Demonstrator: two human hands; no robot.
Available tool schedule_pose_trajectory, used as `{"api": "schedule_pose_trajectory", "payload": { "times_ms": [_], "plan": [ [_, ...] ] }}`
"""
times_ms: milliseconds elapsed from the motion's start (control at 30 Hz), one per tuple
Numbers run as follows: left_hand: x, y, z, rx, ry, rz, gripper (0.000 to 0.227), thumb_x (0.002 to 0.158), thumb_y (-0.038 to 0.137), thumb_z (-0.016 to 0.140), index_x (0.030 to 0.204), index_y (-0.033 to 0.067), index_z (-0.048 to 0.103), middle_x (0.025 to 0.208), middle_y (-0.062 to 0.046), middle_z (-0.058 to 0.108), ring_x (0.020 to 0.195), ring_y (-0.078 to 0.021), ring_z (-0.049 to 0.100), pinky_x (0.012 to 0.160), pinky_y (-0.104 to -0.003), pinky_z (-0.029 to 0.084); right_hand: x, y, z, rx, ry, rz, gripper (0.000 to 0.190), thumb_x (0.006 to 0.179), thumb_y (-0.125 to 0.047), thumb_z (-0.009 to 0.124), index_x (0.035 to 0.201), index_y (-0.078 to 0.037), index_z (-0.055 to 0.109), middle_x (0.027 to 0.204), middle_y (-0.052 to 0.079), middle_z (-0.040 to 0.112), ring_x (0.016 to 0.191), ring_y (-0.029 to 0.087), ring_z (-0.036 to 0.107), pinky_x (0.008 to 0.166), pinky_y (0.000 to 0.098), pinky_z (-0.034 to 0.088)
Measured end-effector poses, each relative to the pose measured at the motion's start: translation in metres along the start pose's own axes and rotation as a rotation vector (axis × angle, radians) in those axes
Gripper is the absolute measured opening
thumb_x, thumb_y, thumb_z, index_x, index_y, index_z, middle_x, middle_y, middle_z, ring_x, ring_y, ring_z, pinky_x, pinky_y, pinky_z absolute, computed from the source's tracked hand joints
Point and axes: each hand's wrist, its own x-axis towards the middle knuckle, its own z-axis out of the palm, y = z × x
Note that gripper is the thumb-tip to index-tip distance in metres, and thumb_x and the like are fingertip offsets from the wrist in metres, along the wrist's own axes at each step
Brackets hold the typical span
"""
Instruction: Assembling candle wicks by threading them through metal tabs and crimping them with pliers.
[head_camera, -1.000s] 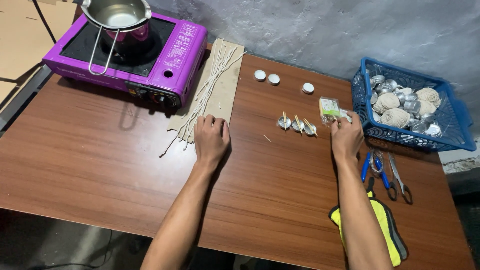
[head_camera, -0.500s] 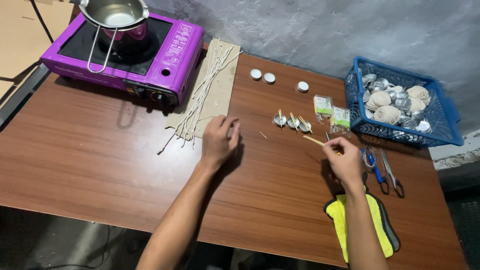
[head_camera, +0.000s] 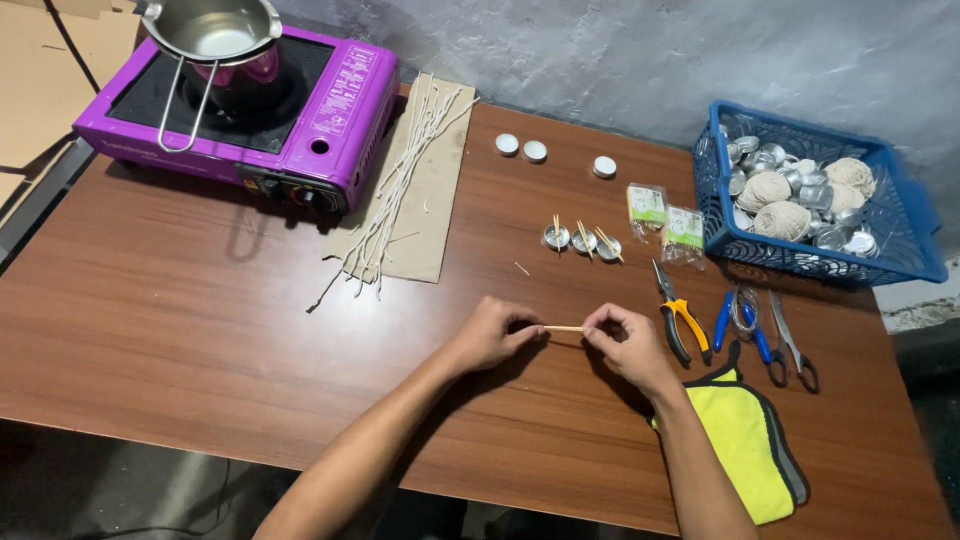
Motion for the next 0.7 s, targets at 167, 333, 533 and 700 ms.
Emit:
{"api": "schedule_pose_trajectory", "payload": {
  "times_ms": [167,333,533,700],
  "plan": [
    [0.002,0.002,0.000,0.009,0.005,-0.072,0.011,0.090,0.016,0.071,0.095,0.0116,0.079,0.077,-0.013,0.077,0.082,-0.0347,0.076,0.070,-0.041,0.059,-0.010,-0.019,-0.001,0.025,-0.013,0.017,0.009,0.080,-0.005,0.076,0.088,-0.007,0.080,0.068,0.007,0.069,0.067,0.011,0.060,0.063,0.0277,0.053],
    [0.001,-0.004,0.002,0.037,0.013,-0.142,0.010,0.089,0.019,0.073,0.095,0.0142,0.079,0.073,-0.010,0.077,0.075,-0.0306,0.076,0.067,-0.037,0.059,-0.015,-0.029,-0.001,0.008,-0.023,0.022,0.007,0.082,-0.009,0.079,0.089,-0.009,0.081,0.067,0.006,0.070,0.067,0.011,0.059,0.061,0.0262,0.052],
    [-0.001,0.003,0.001,-0.061,0.012,-0.234,0.009,0.088,0.020,0.073,0.091,0.0169,0.080,0.066,-0.005,0.075,0.064,-0.0198,0.074,0.063,-0.032,0.058,-0.012,-0.019,0.002,-0.007,0.000,0.009,0.008,0.083,-0.011,0.080,0.090,-0.010,0.081,0.069,0.007,0.071,0.067,0.010,0.058,0.059,0.0260,0.052],
    [0.002,-0.006,-0.006,-0.200,0.067,-0.262,0.011,0.089,0.014,0.070,0.092,0.0107,0.079,0.066,-0.008,0.074,0.049,-0.0138,0.065,0.053,-0.026,0.054,-0.006,-0.013,0.011,0.027,0.091,-0.051,0.008,0.090,-0.015,0.075,0.095,-0.013,0.080,0.069,0.005,0.071,0.067,0.011,0.064,0.062,0.0249,0.055]
  ]
}}
